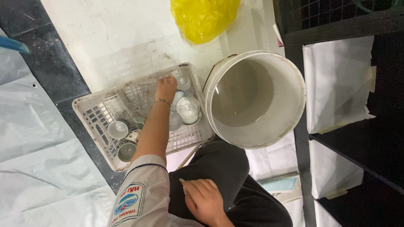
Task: The person sits on the floor and washes glassware. They pick up glasses from a plastic basket, wipe them with newspaper, and then wash them in a bucket of water before placing them back in the basket.
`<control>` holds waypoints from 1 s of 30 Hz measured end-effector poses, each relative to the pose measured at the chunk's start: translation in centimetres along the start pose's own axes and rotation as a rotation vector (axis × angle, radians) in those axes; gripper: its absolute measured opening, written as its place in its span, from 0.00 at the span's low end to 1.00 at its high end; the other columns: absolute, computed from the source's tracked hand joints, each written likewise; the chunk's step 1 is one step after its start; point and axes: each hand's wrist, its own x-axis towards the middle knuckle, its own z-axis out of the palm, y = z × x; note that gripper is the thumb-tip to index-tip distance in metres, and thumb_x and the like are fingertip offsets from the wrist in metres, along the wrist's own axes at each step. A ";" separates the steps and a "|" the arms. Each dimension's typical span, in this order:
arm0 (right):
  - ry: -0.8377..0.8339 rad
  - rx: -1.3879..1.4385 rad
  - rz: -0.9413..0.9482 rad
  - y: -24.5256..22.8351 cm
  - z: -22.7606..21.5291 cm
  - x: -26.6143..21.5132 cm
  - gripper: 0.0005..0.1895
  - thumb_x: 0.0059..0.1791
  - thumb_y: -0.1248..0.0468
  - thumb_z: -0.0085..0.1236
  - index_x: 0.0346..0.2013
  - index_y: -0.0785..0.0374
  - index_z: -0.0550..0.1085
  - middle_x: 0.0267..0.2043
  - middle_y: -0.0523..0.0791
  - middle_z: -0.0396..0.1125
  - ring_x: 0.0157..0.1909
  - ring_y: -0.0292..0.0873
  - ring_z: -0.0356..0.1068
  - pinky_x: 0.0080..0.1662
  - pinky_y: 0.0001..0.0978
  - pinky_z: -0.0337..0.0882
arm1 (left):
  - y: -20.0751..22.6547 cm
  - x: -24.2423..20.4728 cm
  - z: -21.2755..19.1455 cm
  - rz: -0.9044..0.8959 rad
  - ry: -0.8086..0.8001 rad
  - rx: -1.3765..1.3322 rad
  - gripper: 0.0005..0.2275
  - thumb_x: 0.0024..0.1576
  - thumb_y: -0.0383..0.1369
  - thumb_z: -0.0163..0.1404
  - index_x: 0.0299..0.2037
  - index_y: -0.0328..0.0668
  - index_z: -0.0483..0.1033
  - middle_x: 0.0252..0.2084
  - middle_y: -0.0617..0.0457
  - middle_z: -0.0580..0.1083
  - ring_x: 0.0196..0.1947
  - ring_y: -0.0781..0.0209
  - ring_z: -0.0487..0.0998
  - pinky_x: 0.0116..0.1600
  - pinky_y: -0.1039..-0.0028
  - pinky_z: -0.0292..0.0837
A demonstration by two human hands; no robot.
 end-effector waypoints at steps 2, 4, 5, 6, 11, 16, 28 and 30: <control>-0.002 -0.009 0.001 0.0 0.1 0.3 0.15 0.46 0.69 0.63 0.48 0.62 0.79 0.40 0.42 0.76 0.42 0.42 0.75 0.46 0.35 0.70 | 0.1 0.2 0.2 -0.031 -0.053 -0.055 0.18 0.62 0.34 0.44 0.62 0.41 0.71 0.61 0.48 0.69 0.59 0.50 0.71 0.58 0.57 0.65; -0.013 -0.018 0.006 -0.1 0.0 0.6 0.15 0.46 0.69 0.63 0.48 0.62 0.79 0.40 0.42 0.75 0.42 0.42 0.75 0.46 0.36 0.71 | 0.3 0.2 0.1 -0.079 -0.051 -0.122 0.19 0.62 0.34 0.43 0.64 0.44 0.68 0.62 0.49 0.69 0.60 0.51 0.70 0.59 0.56 0.64; -0.024 -0.022 0.008 -0.1 0.0 0.7 0.15 0.46 0.68 0.62 0.48 0.62 0.79 0.41 0.42 0.76 0.42 0.42 0.75 0.47 0.37 0.70 | 0.4 0.0 0.0 -0.115 -0.024 -0.161 0.21 0.61 0.33 0.43 0.66 0.46 0.67 0.62 0.49 0.69 0.60 0.51 0.70 0.59 0.55 0.64; -0.034 -0.027 0.010 -0.1 0.0 0.7 0.15 0.45 0.68 0.62 0.48 0.62 0.78 0.41 0.43 0.76 0.43 0.43 0.75 0.47 0.37 0.70 | 0.5 -0.3 -0.2 -0.151 0.004 -0.200 0.22 0.61 0.33 0.43 0.68 0.47 0.65 0.62 0.49 0.69 0.60 0.51 0.69 0.58 0.54 0.64; -0.004 -0.066 0.019 -0.5 0.1 0.9 0.13 0.46 0.68 0.61 0.45 0.62 0.80 0.40 0.44 0.75 0.41 0.45 0.75 0.46 0.37 0.70 | -0.2 -4.1 -2.7 -0.200 0.066 -0.279 0.27 0.59 0.34 0.46 0.71 0.57 0.60 0.66 0.48 0.67 0.64 0.48 0.66 0.63 0.50 0.61; -0.009 -0.112 0.051 -0.9 0.9 0.9 0.11 0.46 0.67 0.61 0.44 0.62 0.80 0.40 0.45 0.76 0.42 0.45 0.76 0.46 0.38 0.70 | -2.9 -11.6 -3.1 -0.336 0.136 -0.582 0.30 0.53 0.41 0.53 0.68 0.49 0.64 0.69 0.43 0.64 0.68 0.44 0.63 0.67 0.46 0.57; 0.027 -0.180 0.025 -1.7 2.2 -0.8 0.11 0.46 0.67 0.60 0.43 0.62 0.79 0.40 0.46 0.76 0.43 0.47 0.75 0.47 0.39 0.70 | -9.9 -26.3 1.4 -0.683 -0.270 -0.427 0.41 0.51 0.55 0.56 0.70 0.36 0.59 0.65 0.41 0.66 0.70 0.47 0.59 0.73 0.57 0.51; 0.026 -0.209 0.027 -1.9 2.2 -1.1 0.11 0.46 0.67 0.60 0.43 0.62 0.78 0.41 0.46 0.76 0.43 0.47 0.75 0.47 0.39 0.70 | -9.3 -25.3 1.2 -0.697 -0.493 -0.455 0.43 0.50 0.56 0.58 0.72 0.41 0.58 0.65 0.43 0.66 0.71 0.47 0.59 0.74 0.56 0.49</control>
